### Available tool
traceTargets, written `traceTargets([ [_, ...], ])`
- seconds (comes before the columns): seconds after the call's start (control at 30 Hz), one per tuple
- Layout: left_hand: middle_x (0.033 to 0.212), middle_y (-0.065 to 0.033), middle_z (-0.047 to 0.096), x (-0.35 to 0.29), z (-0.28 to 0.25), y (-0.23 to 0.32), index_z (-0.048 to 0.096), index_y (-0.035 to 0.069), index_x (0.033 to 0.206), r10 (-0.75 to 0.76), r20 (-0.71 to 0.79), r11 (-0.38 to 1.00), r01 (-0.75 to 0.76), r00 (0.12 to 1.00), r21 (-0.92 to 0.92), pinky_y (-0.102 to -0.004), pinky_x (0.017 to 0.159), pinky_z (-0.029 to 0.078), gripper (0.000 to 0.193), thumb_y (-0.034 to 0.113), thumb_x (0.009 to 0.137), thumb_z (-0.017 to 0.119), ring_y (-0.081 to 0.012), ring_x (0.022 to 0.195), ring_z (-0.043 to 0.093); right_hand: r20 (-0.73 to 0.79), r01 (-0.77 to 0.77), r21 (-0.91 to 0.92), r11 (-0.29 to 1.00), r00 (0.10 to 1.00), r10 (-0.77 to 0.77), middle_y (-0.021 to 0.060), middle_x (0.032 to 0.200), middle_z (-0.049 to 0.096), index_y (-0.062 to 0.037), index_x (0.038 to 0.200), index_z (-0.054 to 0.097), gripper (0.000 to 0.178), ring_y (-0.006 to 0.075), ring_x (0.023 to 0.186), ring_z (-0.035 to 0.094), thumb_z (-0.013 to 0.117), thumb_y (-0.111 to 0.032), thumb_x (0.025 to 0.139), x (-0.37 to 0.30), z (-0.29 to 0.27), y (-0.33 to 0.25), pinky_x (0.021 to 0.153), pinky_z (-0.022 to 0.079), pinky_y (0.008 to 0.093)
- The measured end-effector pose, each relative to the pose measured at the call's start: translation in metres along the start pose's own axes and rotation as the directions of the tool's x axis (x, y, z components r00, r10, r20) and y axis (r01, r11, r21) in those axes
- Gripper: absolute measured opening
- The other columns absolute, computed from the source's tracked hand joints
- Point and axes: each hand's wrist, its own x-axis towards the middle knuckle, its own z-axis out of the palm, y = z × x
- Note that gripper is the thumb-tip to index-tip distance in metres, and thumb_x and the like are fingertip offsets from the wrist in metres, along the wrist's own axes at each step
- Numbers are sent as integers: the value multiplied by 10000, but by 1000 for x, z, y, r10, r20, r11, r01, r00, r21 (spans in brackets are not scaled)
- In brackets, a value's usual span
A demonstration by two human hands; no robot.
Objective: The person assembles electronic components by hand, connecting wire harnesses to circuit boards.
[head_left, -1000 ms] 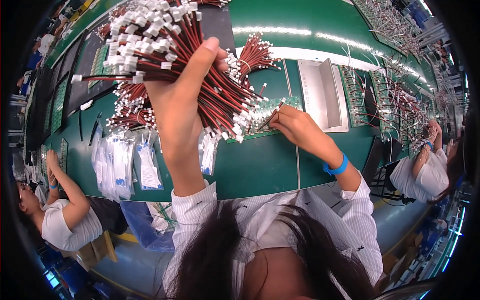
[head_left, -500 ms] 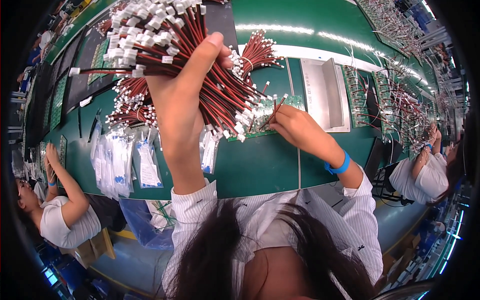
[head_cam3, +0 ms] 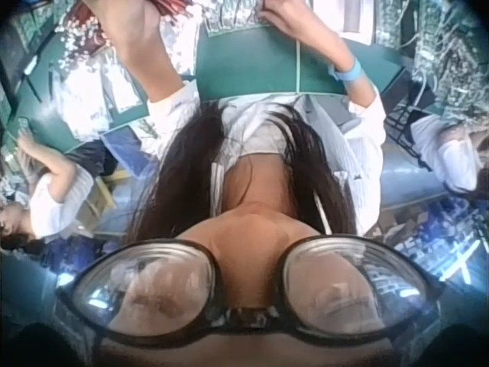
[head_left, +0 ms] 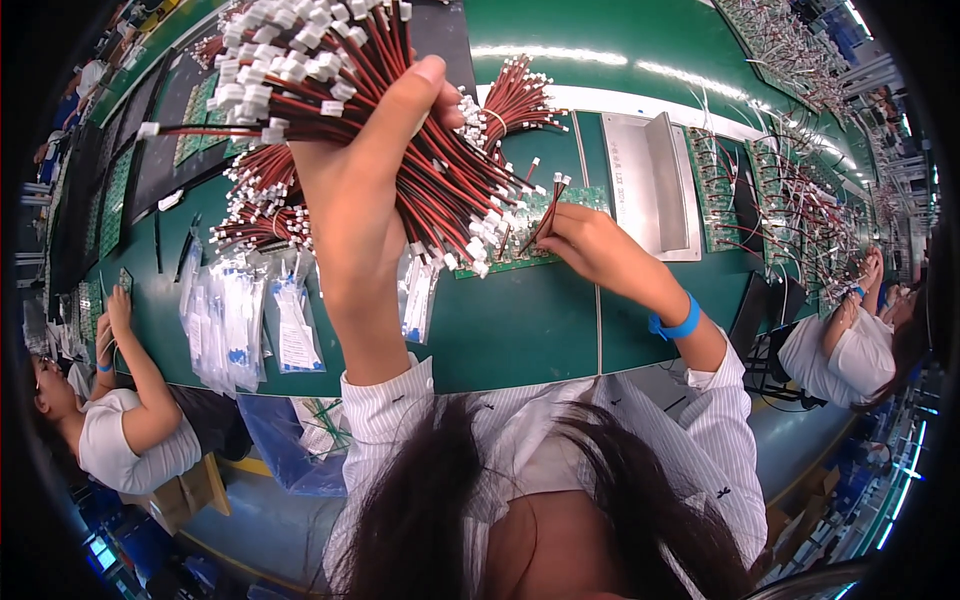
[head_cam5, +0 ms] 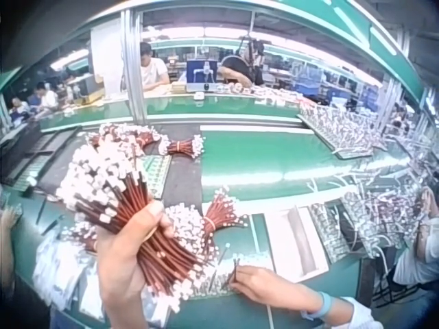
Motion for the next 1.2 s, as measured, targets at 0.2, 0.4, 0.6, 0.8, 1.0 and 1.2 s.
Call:
traceTargets([
  [0.2, 685, -80, 610, -1, 0, 1, 590, -30, 786, -14, 5, 1000, 14, 1000, -19, -253, 583, 473, 92, 40, 774, 648, -137, 595, 578, -15, 23, -9, 1000, 1000, -23, 181, 819, 538, 53, 860, 545, 131, 372, 753, 541, 582, -48, 785, -1, 2, 1, 667, 445, 429],
  [0.4, 683, -81, 606, -2, 2, 3, 586, -29, 792, -16, 0, 1000, 16, 1000, -22, -248, 572, 477, 95, 39, 773, 649, -137, 592, 579, -56, -22, -21, 1000, 998, 21, 169, 785, 543, 46, 836, 550, 126, 358, 731, 549, 597, -55, 778, -5, 8, 3, 648, 451, 417],
  [0.6, 689, -84, 609, 1, 1, 0, 582, -27, 804, -41, -1, 998, 41, 999, -46, -249, 568, 487, 107, 41, 768, 657, -138, 593, 584, -84, -9, 46, 999, 996, 13, 163, 756, 544, 47, 785, 557, 116, 345, 718, 555, 604, -58, 776, -9, 17, 8, 634, 452, 411],
  [0.8, 689, -85, 608, 1, 1, -2, 580, -29, 804, -52, -17, 997, 51, 998, -53, -247, 561, 488, 113, 43, 767, 659, -138, 589, 584, -115, -77, 15, 997, 990, 78, 155, 739, 544, 46, 754, 551, 125, 338, 703, 553, 607, -64, 774, -11, 21, 4, 625, 456, 409],
  [1.0, 685, -85, 607, 1, 0, -1, 580, -34, 807, -46, -5, 998, 45, 999, -47, -246, 558, 483, 116, 45, 768, 655, -138, 588, 581, -151, -103, -70, 992, 984, 91, 150, 747, 539, 40, 760, 545, 125, 334, 703, 551, 607, -68, 773, -15, 26, -1, 618, 457, 414],
  [1.2, 681, -82, 607, 1, 0, 0, 587, -29, 785, -35, -5, 999, 34, 999, -40, -247, 564, 479, 89, 38, 773, 645, -136, 589, 580, -170, -65, -66, 996, 984, 53, 143, 754, 530, 30, 761, 541, 111, 323, 708, 546, 607, -58, 769, -15, 27, -1, 614, 456, 408],
])
